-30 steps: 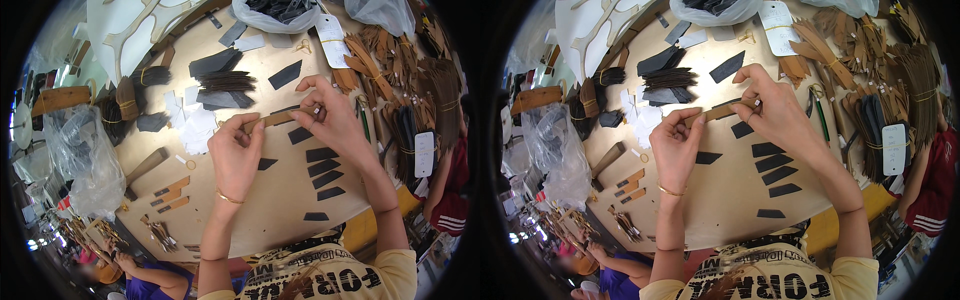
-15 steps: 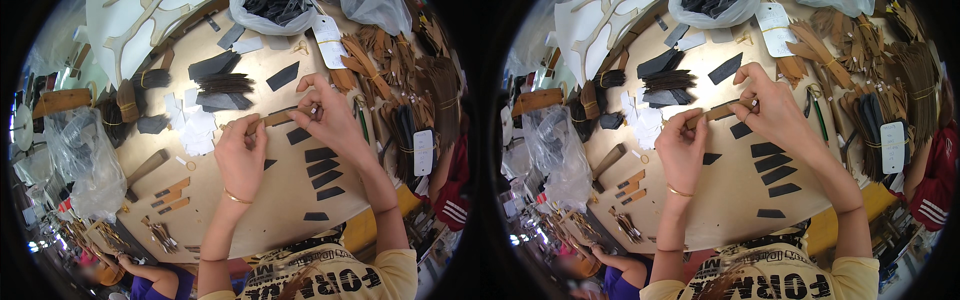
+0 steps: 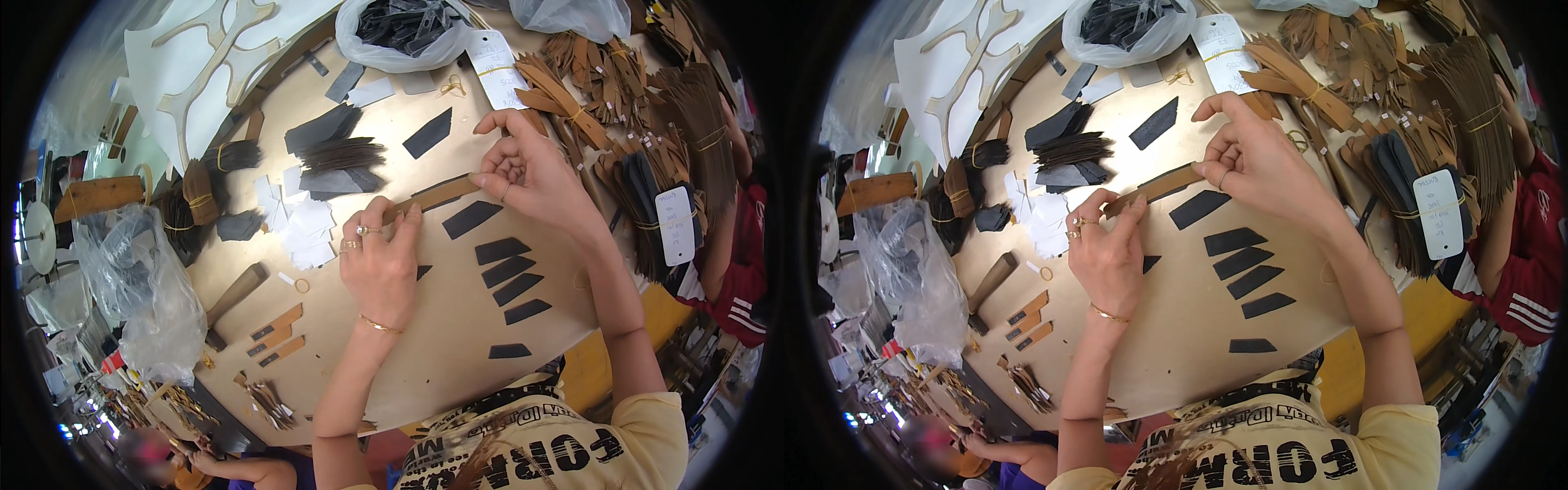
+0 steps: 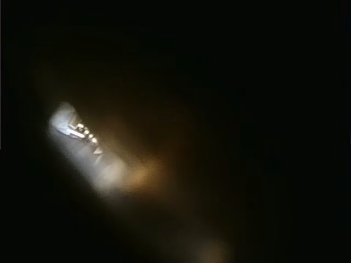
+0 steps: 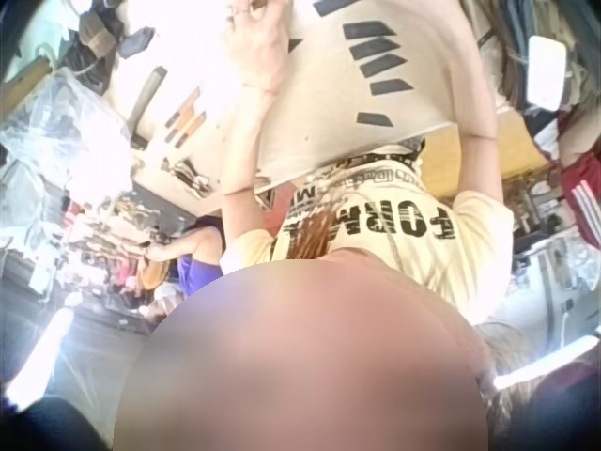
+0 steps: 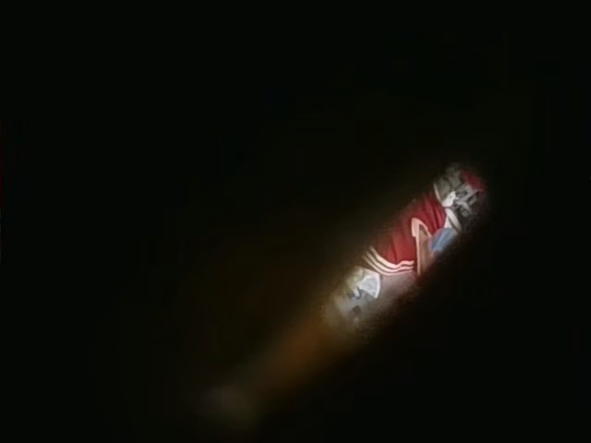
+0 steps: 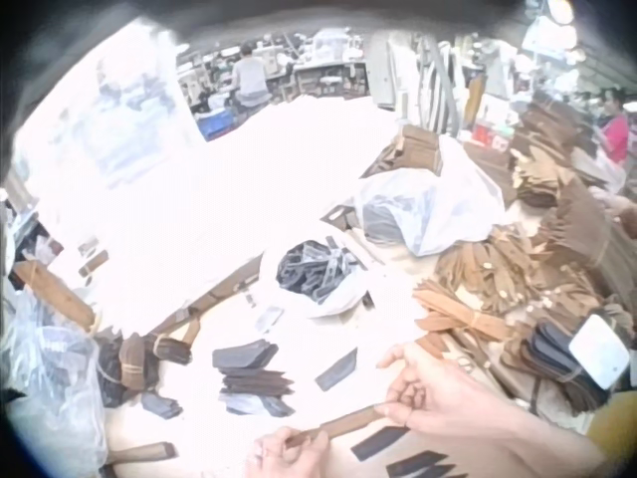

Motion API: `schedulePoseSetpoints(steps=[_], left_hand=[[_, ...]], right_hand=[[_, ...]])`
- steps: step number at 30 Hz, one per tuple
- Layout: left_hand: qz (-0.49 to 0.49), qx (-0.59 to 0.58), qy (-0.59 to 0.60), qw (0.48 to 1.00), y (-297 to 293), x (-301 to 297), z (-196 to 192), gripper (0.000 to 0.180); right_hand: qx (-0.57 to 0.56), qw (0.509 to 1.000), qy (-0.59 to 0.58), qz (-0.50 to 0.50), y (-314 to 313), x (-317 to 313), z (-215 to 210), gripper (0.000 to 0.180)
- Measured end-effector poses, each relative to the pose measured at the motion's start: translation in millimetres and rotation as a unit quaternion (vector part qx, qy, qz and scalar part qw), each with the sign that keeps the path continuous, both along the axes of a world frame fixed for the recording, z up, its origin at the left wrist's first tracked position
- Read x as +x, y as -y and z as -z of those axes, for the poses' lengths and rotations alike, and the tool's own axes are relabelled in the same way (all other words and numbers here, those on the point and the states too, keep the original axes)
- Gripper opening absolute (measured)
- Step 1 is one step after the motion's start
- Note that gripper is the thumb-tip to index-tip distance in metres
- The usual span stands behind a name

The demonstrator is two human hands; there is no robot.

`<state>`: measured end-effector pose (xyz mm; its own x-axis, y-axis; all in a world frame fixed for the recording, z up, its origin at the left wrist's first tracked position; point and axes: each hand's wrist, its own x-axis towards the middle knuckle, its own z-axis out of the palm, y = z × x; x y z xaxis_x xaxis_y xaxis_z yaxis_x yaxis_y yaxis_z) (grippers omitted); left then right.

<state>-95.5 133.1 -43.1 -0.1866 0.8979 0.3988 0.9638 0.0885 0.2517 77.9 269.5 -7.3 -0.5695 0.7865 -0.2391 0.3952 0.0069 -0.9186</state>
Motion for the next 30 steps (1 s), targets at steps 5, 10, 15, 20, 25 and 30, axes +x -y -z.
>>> schedulePoseSetpoints(steps=[5, 10, 15, 20, 25, 30], left_hand=[[0.003, 0.009, 0.002, 1.000, -1.1, 0.6, -3.3, 0.016], [0.003, 0.008, 0.001, 1.000, -1.4, 0.6, -3.5, 0.015], [0.005, -0.001, 0.018, 1.000, -0.6, 0.5, -3.5, 0.018], [-0.003, -0.003, 0.019, 1.000, 0.5, 0.5, -2.8, 0.019], [-0.002, 0.002, 0.006, 1.000, 1.0, 0.2, -1.2, 0.017], [-0.005, 0.011, 0.036, 0.999, 1.2, 0.6, -0.4, 0.020]], right_hand=[[-0.002, 1.000, 0.009, -0.003, 0.0, 1.2, 0.5, 0.037], [0.001, 1.000, 0.015, 0.003, 0.7, -0.7, 1.4, 0.038], [0.024, 1.000, 0.015, -0.002, 1.8, -0.9, 4.7, 0.037], [0.078, 0.997, 0.021, -0.015, 6.5, -0.9, 6.1, 0.022], [0.231, 0.968, 0.061, -0.071, 18.8, 1.2, 13.0, 0.025], [0.481, 0.847, 0.195, -0.117, 45.5, -2.9, 15.4, 0.035]])
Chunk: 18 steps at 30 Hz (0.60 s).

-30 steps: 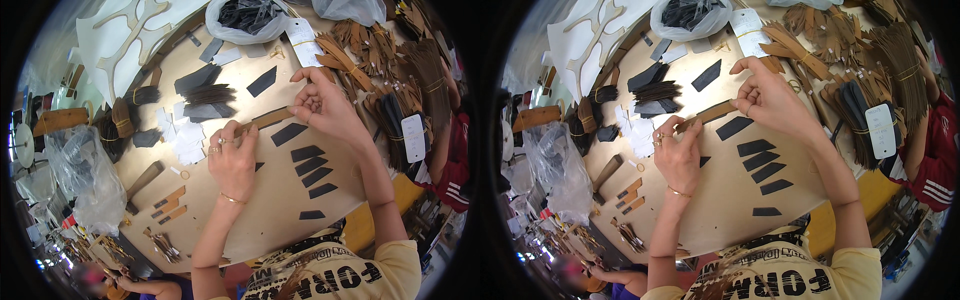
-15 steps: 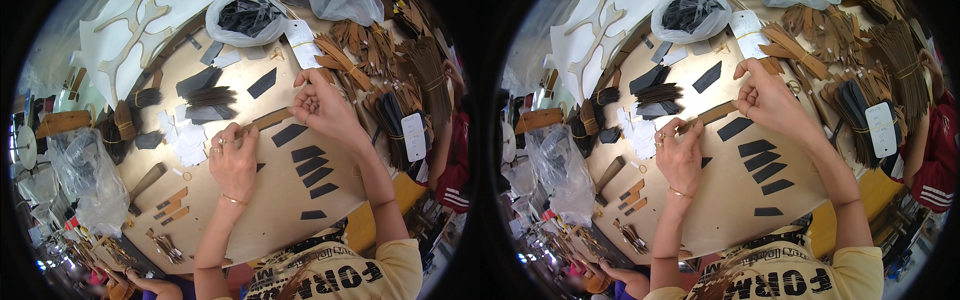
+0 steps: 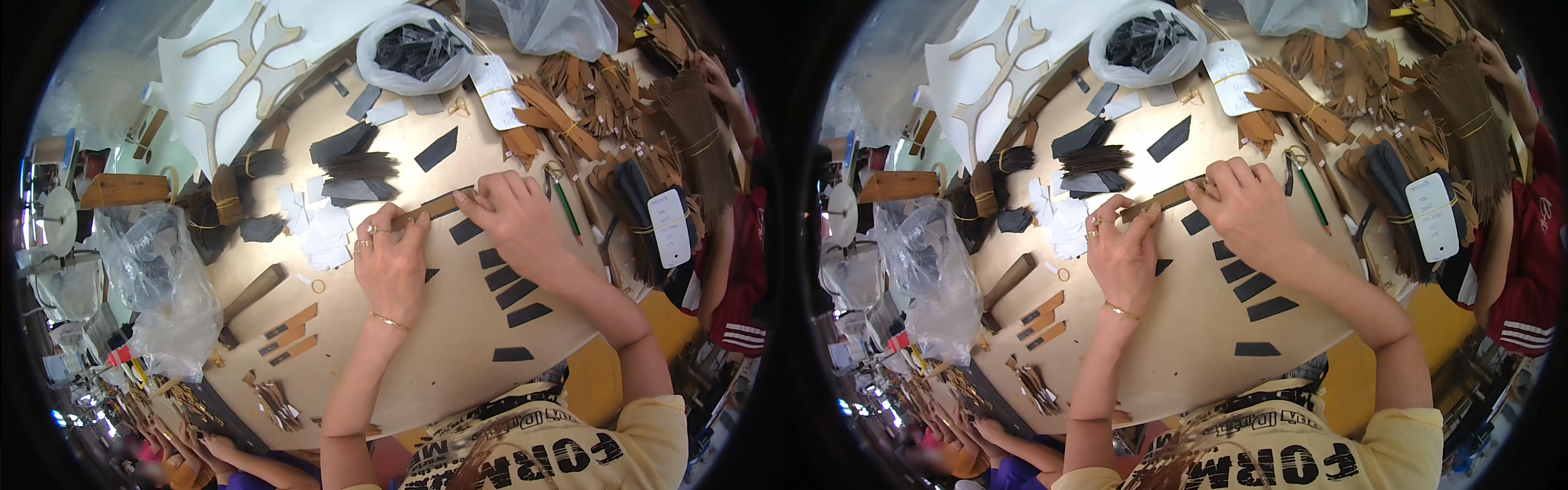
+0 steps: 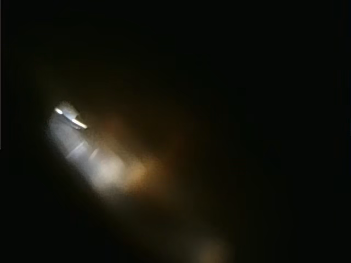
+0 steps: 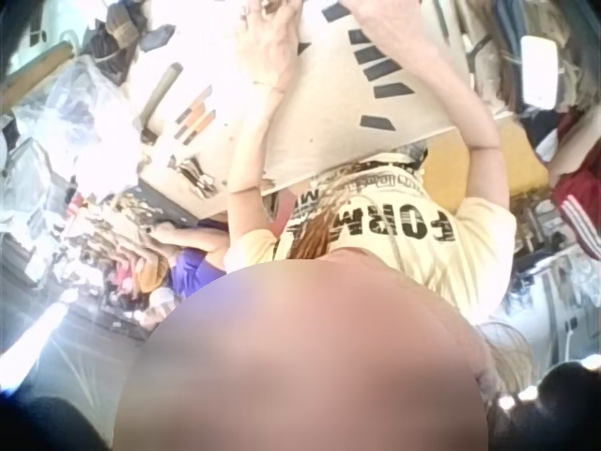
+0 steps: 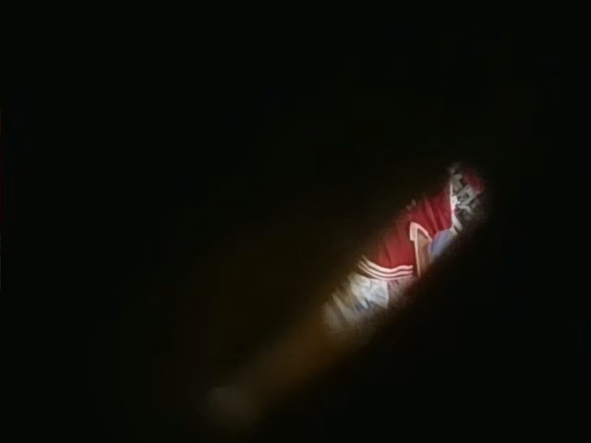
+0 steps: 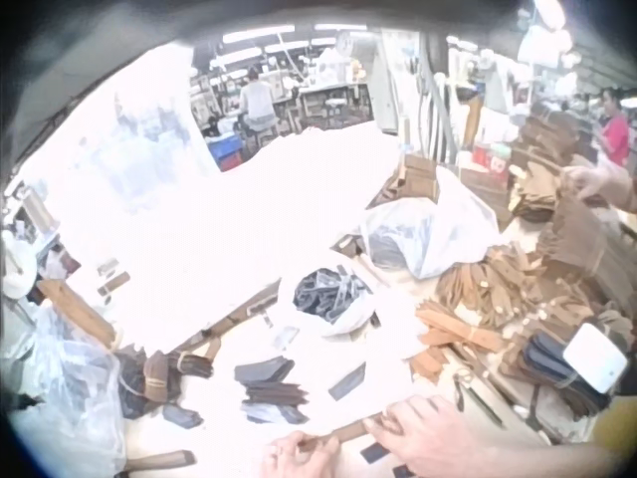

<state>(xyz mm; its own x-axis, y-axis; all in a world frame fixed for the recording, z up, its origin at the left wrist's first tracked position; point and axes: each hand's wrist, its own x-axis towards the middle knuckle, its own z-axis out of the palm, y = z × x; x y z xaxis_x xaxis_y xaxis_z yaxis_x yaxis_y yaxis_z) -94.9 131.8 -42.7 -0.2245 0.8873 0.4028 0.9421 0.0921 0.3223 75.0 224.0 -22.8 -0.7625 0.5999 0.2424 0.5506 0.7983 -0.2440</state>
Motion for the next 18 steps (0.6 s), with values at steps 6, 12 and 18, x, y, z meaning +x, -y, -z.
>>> schedulePoseSetpoints(steps=[6, 12, 18], left_hand=[[0.020, 0.039, 0.158, 0.986, 4.3, -11.1, 3.7, 0.024], [-0.042, 0.061, 0.350, 0.934, 8.1, -13.1, 7.1, 0.020], [-0.011, 0.038, 0.134, 0.990, 10.4, -13.9, 7.7, 0.017]], right_hand=[[0.211, 0.968, 0.128, -0.050, 11.4, -16.7, -6.0, 0.029], [-0.046, 0.997, -0.063, -0.017, 27.0, -33.7, -3.7, 0.036], [-0.104, 0.994, -0.009, 0.013, 26.2, -47.8, -4.3, 0.041]])
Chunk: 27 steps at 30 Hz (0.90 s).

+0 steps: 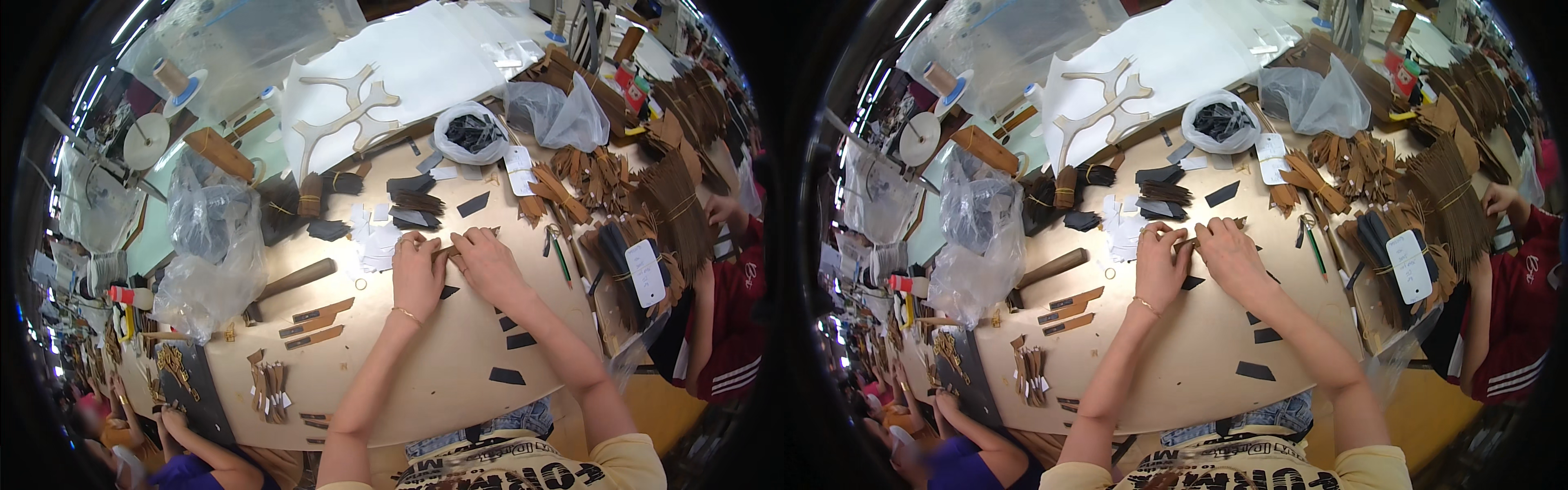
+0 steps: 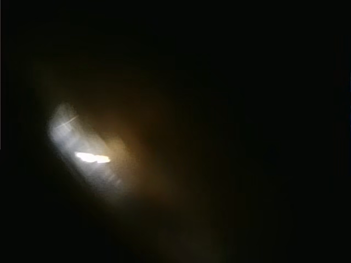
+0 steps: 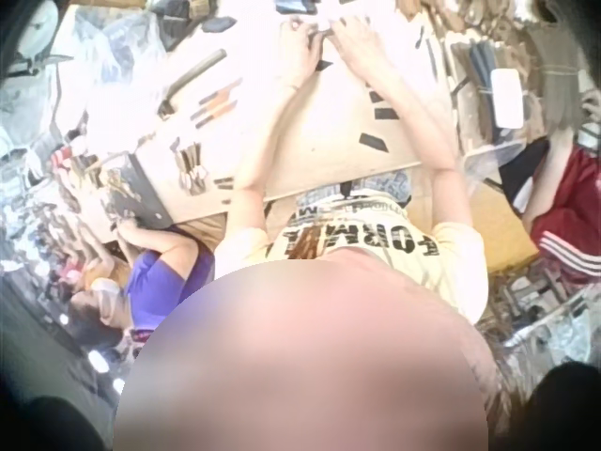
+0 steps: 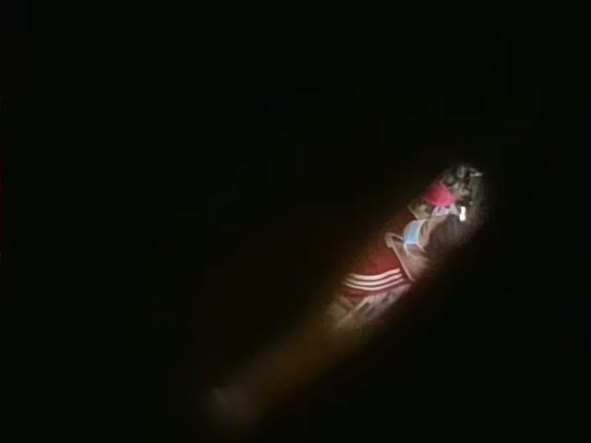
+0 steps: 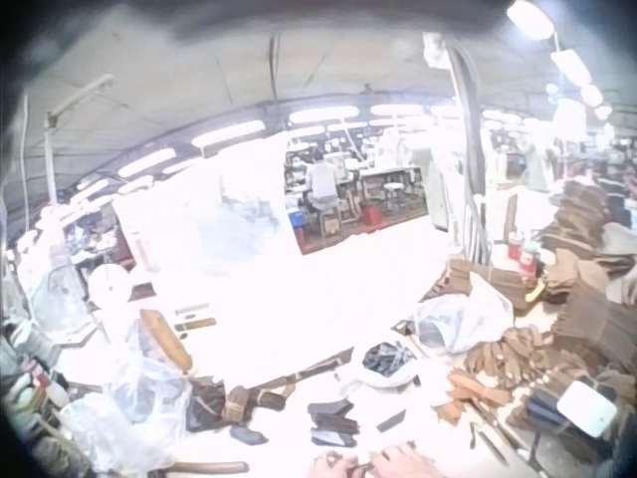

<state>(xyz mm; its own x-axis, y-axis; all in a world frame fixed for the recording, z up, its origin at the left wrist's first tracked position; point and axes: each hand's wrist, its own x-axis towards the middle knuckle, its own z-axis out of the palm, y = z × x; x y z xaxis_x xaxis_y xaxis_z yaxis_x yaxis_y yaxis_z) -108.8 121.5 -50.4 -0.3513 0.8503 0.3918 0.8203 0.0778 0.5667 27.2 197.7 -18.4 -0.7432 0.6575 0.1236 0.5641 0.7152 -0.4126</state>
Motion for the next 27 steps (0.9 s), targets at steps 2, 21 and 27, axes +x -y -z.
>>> schedulePoseSetpoints(steps=[2, 21, 27], left_hand=[[-0.017, -0.056, 0.012, 0.998, 1.6, 4.4, -2.1, 0.017], [-0.076, -0.088, 0.136, 0.984, -18.9, 23.8, -1.6, 0.023], [-0.103, -0.108, 0.122, 0.981, -21.0, 30.3, -0.5, 0.017]], right_hand=[[-0.011, 1.000, 0.002, -0.023, -4.0, 2.9, -3.7, 0.035], [-0.268, 0.944, -0.184, 0.056, -41.9, 21.8, 0.1, 0.048], [-0.302, 0.930, -0.200, 0.061, -45.4, 27.4, 7.6, 0.057]])
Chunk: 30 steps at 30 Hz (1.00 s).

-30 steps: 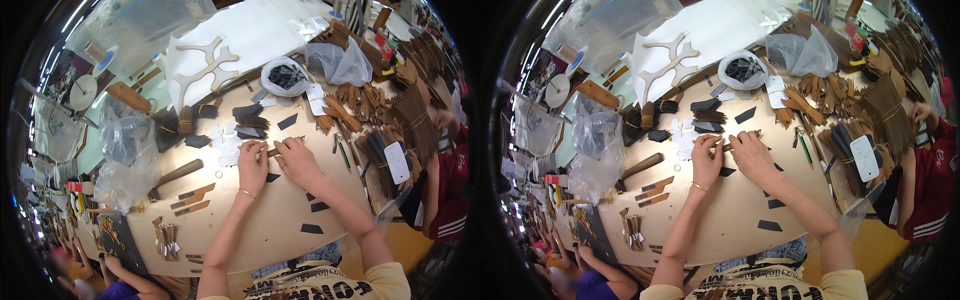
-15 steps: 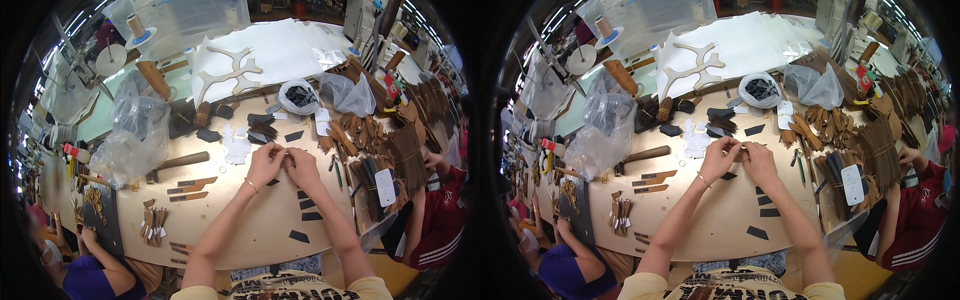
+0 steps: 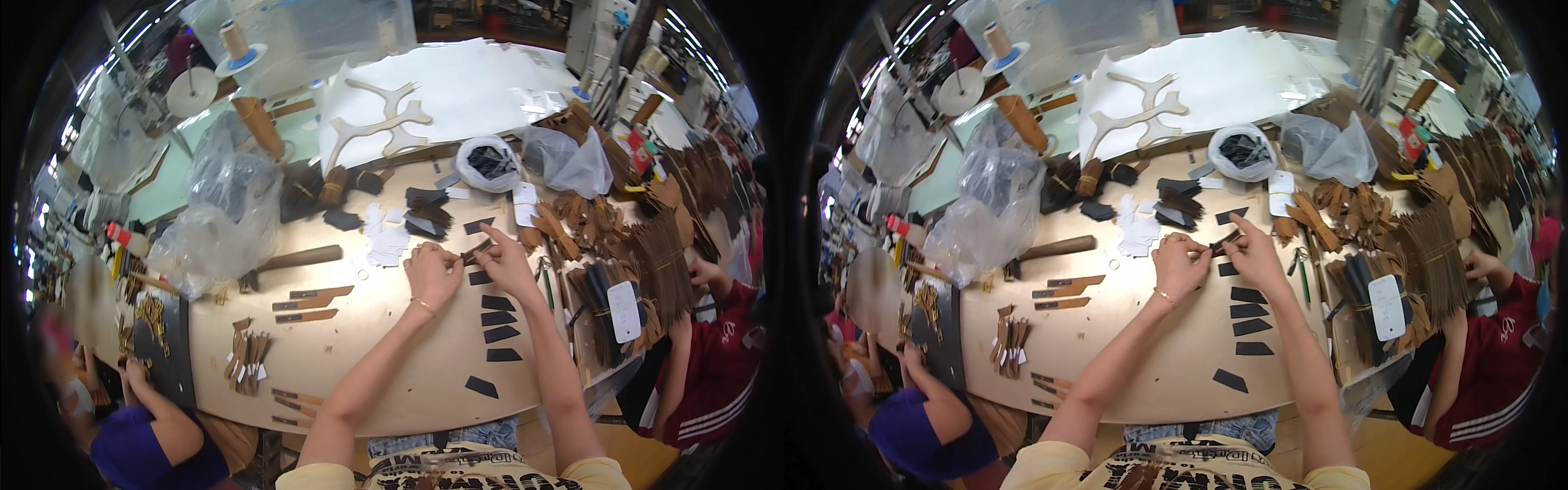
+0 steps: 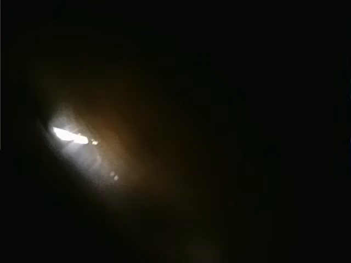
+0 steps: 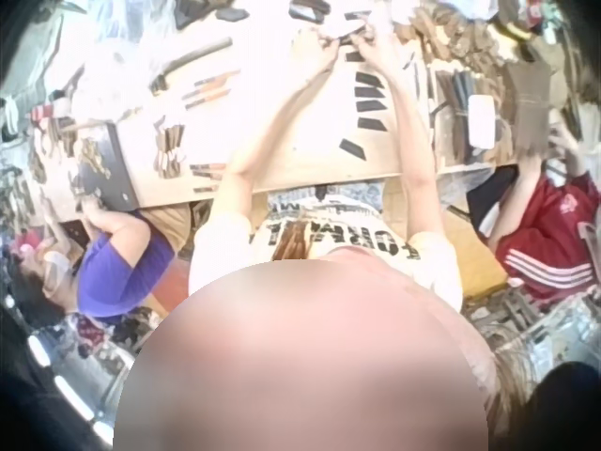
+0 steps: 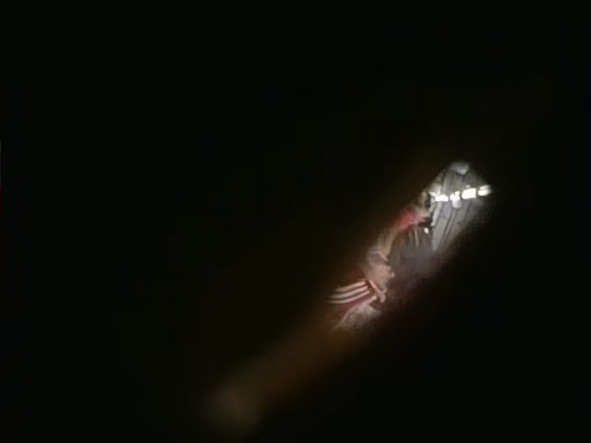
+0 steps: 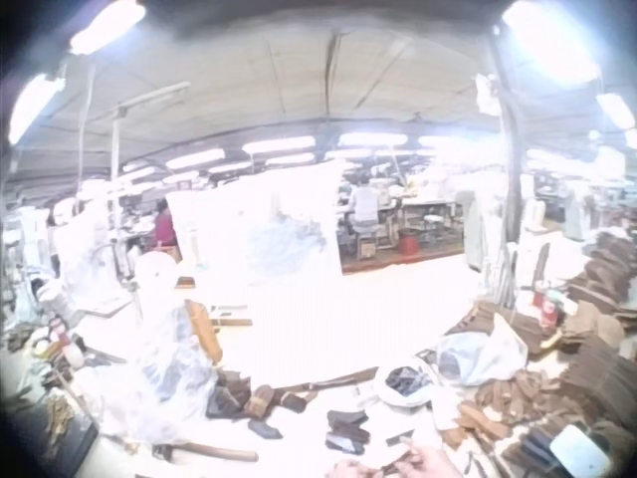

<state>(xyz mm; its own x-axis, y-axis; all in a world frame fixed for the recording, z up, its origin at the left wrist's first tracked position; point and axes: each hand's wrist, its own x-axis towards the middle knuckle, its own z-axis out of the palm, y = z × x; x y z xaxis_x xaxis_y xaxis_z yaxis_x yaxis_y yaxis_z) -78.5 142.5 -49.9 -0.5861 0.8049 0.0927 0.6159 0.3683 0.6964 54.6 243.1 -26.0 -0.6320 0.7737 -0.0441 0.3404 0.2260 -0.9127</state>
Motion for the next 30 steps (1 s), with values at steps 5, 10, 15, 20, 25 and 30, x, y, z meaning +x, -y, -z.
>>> schedulePoseSetpoints(steps=[5, 10, 15, 20, 25, 30], left_hand=[[-0.025, 0.114, -0.073, 0.990, 31.6, -5.2, -3.6, 0.013], [-0.045, 0.076, -0.152, 0.984, 116.6, -63.0, -14.5, 0.013], [-0.088, 0.005, -0.187, 0.978, 190.8, -122.1, -37.8, 0.012], [-0.038, 0.060, -0.178, 0.981, 162.0, -118.8, -36.0, 0.011], [0.113, 0.063, -0.236, 0.963, 77.6, -103.8, -18.4, 0.020], [0.181, -0.067, -0.346, 0.918, 34.6, -116.2, -13.0, 0.013]], right_hand=[[0.016, 1.000, 0.015, -0.008, -6.2, -0.7, 11.8, 0.057], [0.006, 1.000, -0.024, 0.002, -1.2, 0.1, 13.5, 0.054], [0.018, 0.999, -0.025, 0.007, 1.4, -0.8, 9.3, 0.054], [0.038, 0.999, -0.008, 0.018, 6.0, -2.5, 5.5, 0.054], [0.022, 1.000, -0.003, 0.020, 8.0, -2.3, -2.4, 0.054], [0.019, 0.999, 0.008, 0.031, 11.9, -3.0, -6.2, 0.055]])
